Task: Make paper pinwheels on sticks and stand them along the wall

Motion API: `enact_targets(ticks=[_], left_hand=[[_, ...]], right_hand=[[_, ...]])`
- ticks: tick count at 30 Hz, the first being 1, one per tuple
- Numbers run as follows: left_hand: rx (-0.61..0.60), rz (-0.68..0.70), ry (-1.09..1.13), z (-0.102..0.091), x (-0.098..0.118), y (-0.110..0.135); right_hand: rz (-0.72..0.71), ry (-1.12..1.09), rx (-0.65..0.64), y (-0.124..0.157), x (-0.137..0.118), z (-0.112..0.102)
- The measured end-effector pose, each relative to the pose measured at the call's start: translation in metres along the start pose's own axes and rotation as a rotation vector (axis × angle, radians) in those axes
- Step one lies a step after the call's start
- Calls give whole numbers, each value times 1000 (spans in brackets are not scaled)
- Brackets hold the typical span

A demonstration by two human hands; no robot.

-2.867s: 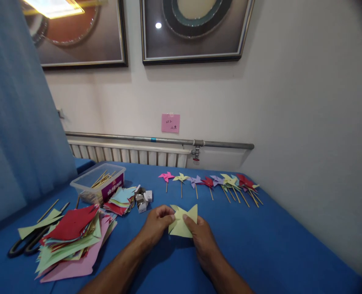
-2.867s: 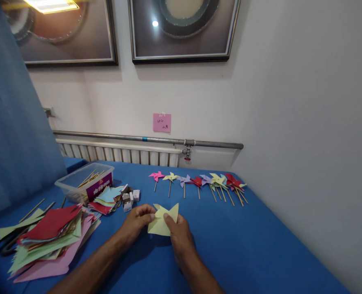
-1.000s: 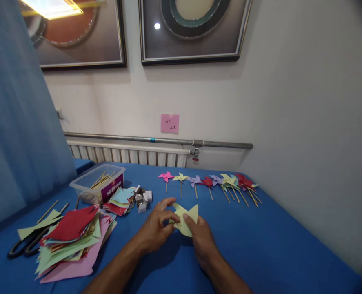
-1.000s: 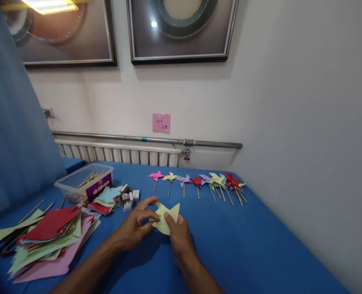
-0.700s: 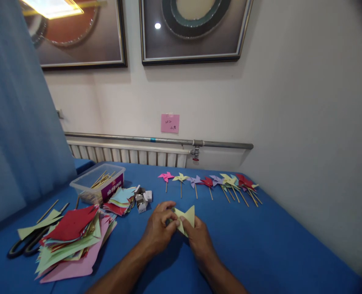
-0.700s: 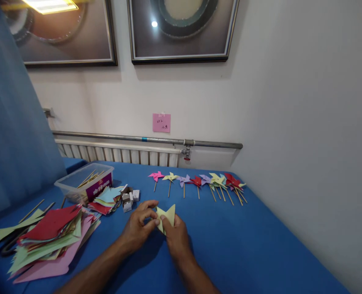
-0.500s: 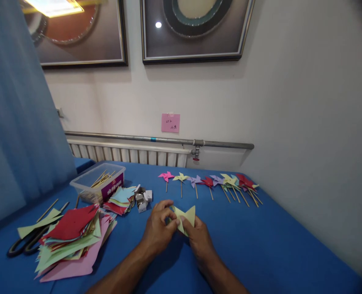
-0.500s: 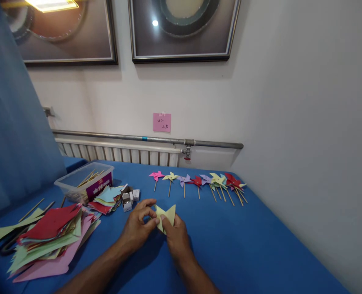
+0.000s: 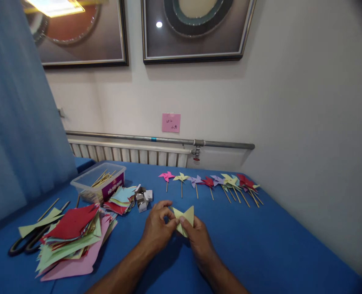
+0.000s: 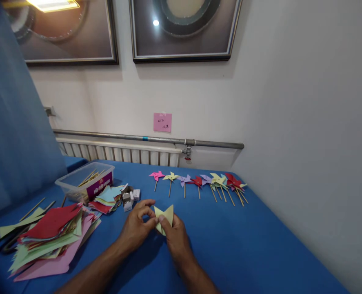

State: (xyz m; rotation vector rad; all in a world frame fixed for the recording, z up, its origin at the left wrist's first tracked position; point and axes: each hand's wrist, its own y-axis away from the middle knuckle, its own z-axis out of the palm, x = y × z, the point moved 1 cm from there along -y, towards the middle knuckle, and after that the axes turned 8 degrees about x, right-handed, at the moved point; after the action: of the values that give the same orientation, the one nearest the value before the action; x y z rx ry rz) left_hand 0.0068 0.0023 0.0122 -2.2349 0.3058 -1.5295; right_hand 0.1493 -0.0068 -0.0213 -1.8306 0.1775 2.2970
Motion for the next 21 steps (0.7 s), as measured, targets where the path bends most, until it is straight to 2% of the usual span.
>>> enact_targets(ticks=[6,9,11,13,15,17,19,21], left_hand=[[9,-11,4,1,1,1],[71,-22,33,0,-1,-1],[138,-83,73,-2,-3,-5],[147,-217,152,-4,-7,-9],[45,-379,300,-4,-9,-11],[-106,-496,469,-3,-8,-10],[-198,-540,566,-1,-5,-8],[-207,-538,561,0,-4,-7]], right_hand=[[50,-28,-8,0,-1,1],[65,-93,26,1,-5,1],[80,-132,39,1,-8,0],[92,-142,41,2,-10,1],[103,-150,24,3,-11,1],[115,-162,-19,5,-11,3],[114,-155,-48,7,-10,4],[94,-126,-40,6,-7,4]])
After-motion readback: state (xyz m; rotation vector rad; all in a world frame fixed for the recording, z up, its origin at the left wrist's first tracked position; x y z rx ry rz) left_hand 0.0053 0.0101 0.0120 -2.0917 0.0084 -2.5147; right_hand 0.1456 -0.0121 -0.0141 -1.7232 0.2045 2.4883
